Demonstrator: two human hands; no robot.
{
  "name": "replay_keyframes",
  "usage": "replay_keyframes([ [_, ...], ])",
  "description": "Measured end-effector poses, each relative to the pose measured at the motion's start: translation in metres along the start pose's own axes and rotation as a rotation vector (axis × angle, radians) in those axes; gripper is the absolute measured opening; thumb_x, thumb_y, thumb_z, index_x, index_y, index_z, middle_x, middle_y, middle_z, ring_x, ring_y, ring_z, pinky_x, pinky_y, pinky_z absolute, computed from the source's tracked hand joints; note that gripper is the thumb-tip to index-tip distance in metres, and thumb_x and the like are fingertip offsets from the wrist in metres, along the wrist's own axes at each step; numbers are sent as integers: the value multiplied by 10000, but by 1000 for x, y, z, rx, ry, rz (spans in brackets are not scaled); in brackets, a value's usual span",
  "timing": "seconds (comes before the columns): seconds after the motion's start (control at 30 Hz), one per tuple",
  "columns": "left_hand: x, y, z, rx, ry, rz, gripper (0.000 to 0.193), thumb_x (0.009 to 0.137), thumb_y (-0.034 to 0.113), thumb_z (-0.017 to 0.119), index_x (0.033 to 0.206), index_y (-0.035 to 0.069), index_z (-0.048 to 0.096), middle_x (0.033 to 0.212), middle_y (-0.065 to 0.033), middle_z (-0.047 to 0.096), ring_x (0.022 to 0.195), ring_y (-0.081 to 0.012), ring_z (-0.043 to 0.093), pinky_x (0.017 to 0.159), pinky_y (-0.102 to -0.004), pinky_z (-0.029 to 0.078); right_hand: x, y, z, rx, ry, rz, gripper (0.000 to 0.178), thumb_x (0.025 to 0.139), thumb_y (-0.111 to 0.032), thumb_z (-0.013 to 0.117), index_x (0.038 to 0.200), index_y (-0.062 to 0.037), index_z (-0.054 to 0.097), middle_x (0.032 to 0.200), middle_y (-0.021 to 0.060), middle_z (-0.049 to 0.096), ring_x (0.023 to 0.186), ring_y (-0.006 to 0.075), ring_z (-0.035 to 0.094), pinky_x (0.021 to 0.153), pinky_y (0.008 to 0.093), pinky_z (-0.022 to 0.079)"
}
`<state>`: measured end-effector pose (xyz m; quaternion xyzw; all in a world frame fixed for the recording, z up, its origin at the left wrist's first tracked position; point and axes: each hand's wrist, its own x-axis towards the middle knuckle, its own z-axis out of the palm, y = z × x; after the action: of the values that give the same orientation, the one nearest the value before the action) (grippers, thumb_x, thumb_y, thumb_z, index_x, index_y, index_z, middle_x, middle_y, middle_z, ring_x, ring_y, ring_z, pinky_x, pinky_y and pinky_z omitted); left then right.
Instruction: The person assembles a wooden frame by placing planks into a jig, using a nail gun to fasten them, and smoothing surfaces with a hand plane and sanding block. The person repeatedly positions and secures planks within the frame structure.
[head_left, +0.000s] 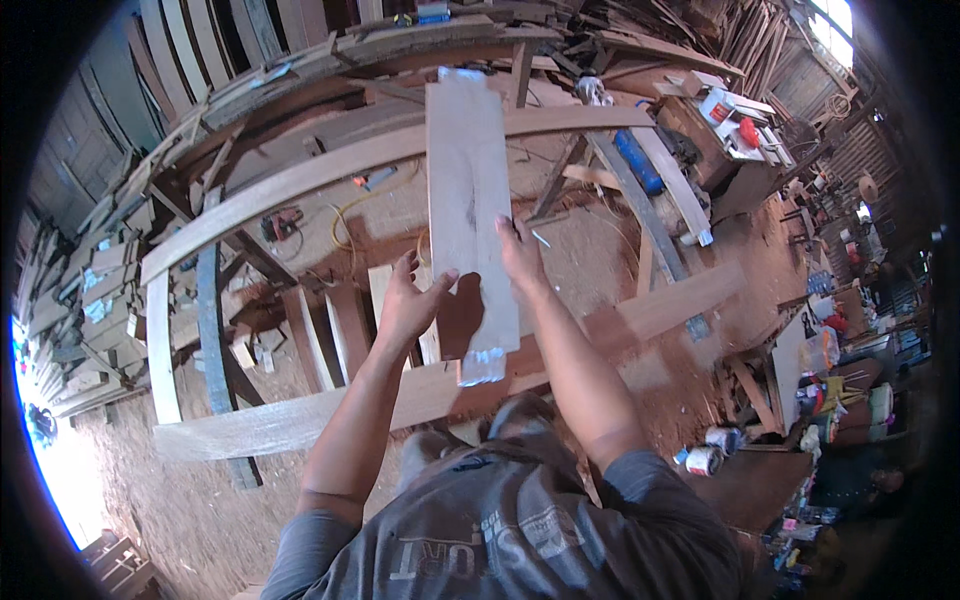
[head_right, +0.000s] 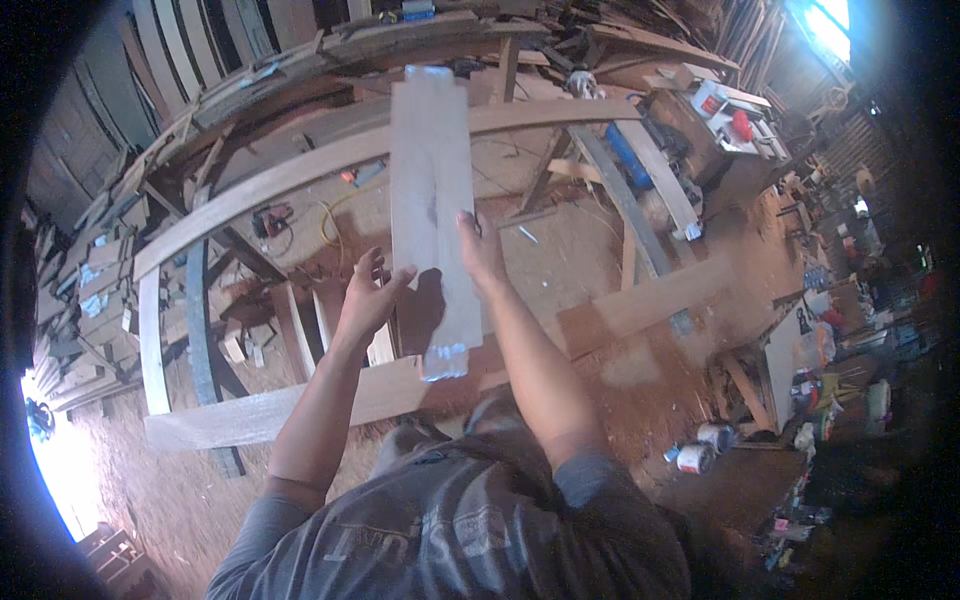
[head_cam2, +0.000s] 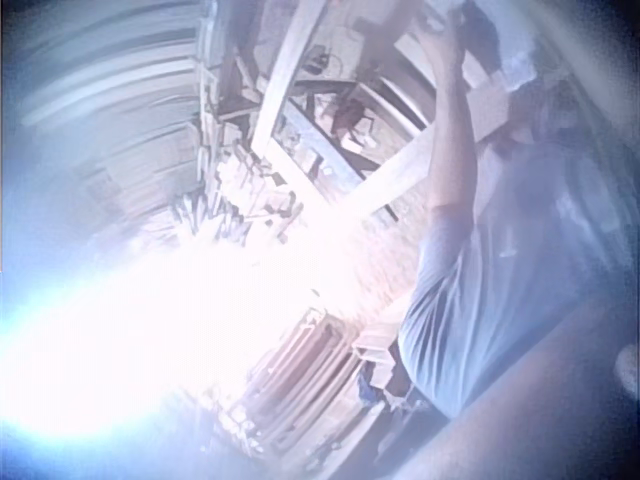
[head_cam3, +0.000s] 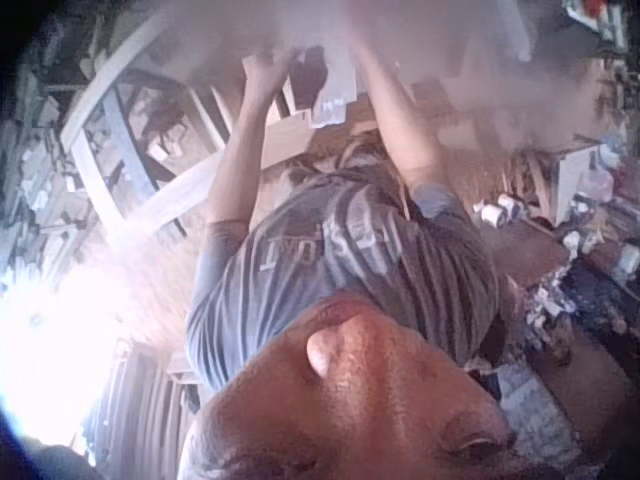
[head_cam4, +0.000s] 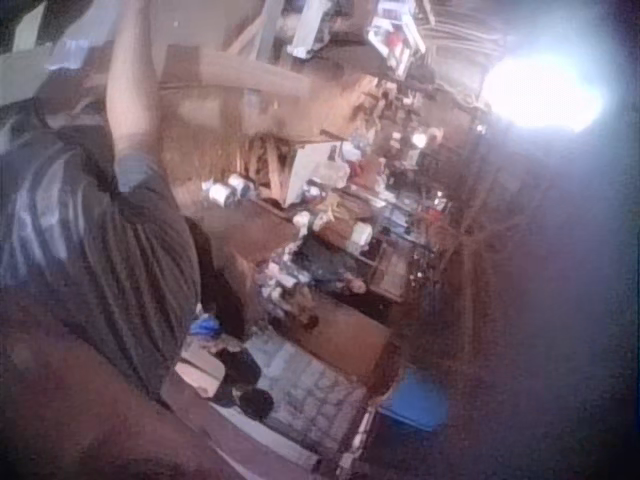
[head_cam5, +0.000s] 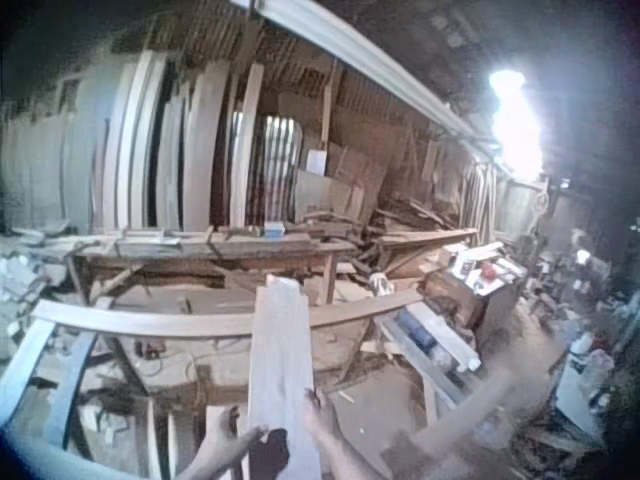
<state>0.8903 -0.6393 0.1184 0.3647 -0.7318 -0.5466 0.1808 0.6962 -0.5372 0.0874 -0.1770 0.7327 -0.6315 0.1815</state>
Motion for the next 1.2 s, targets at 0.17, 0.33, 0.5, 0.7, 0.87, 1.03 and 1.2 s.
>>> replay_keyframes([
  [0.17,74,34,23,441,-76,63,905,845,628,715,1390,-79,568,1321,-343,642,1280,-471,608,1093,-476,483,-20,10,20,327,129,163,577,1109,-394,467,1485,44,456,1476,246,534,1381,342,508,1150,424,388],
  [0.33,131,43,91,511,-19,-142,768,863,720,616,1162,30,771,1190,-291,724,1185,-439,680,1026,-493,525,-11,46,8,471,241,201,595,1130,-386,424,1527,51,354,1537,268,466,1426,347,473,1168,425,387],
  [0.5,169,63,177,689,-45,-145,756,878,756,585,1191,95,776,1209,-263,727,1190,-420,683,1017,-480,534,19,108,-98,405,-81,286,520,1122,-341,506,1550,-80,369,1377,120,606,1148,165,638,925,320,532],
  [0.7,240,66,199,779,-29,-198,755,895,748,579,1162,69,772,1164,-246,743,1157,-403,701,991,-494,546,-8,151,-286,319,4,35,449,1115,-249,529,1496,-32,432,1297,126,579,1134,187,627,955,370,578],
  [0.87,342,4,204,728,134,-118,681,944,659,584,1149,31,753,1140,-240,747,1137,-430,697,981,-504,550,-23,122,-402,62,169,79,449,1096,-258,551,1473,-32,460,1230,120,577,1110,218,606,950,381,559],
  [1.03,456,2,220,452,406,-7,578,973,493,605,1356,61,638,1222,-247,719,1181,-441,673,1014,-500,538,-18,149,-437,-44,357,169,452,1084,-292,564,1429,-11,485,1232,152,576,1087,238,594,941,384,531],
  [1.2,528,-22,192,595,453,-178,553,966,476,614,1349,79,643,1295,-241,693,1233,-419,653,1049,-496,518,-26,160,-442,-64,488,193,418,1075,-304,577,1369,-13,515,1222,139,565,1121,235,552,967,389,496],
])
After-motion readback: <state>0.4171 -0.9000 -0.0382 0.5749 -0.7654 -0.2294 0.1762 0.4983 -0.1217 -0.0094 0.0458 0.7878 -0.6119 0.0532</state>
